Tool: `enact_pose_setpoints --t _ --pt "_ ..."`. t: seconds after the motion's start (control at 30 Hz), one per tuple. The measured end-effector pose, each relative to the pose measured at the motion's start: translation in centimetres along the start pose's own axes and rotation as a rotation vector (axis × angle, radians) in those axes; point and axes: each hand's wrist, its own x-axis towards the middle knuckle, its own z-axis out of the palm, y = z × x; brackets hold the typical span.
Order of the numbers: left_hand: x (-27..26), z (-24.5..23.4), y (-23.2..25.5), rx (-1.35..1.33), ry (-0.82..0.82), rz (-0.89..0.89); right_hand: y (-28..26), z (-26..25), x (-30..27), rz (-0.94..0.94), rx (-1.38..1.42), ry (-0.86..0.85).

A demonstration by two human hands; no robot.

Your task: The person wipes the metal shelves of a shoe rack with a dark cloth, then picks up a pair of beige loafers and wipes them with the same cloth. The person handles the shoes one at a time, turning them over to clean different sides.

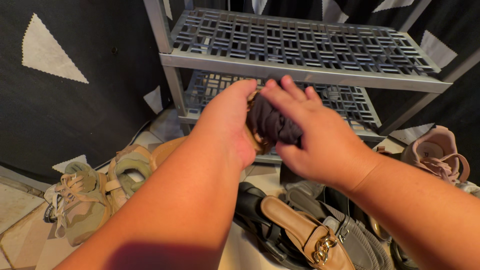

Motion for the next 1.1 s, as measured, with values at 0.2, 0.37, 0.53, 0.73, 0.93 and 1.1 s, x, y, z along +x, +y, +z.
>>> enact_pose_setpoints --t 0.2,0.37,0.53,0.73,0.93,1.1 --pt "0.2 -0.3 1.7 -0.030 0.161 0.011 0.6 1.0 0.1 0.020 0.025 -0.018" --pt "1.3 -0.1 0.7 0.059 0.106 0.028 1.5 1.9 0.7 0.067 -0.021 -0.058" --pt "1.3 -0.9 1.4 -0.037 0.267 0.010 1.5 1.9 0.0 -0.020 0.077 -0.092" --pt "1.2 0.0 0.5 0.122 0.220 0.044 2.4 2.1 1.2 0.022 0.077 -0.119" --pt "1.6 -0.4 1.1 0.072 0.261 0.052 2.7 1.8 0.6 -0.057 0.106 -0.106" --pt "2.6 -0.4 0.3 0.031 0.186 0.072 3.0 1.6 0.5 0.005 0.057 -0.087"
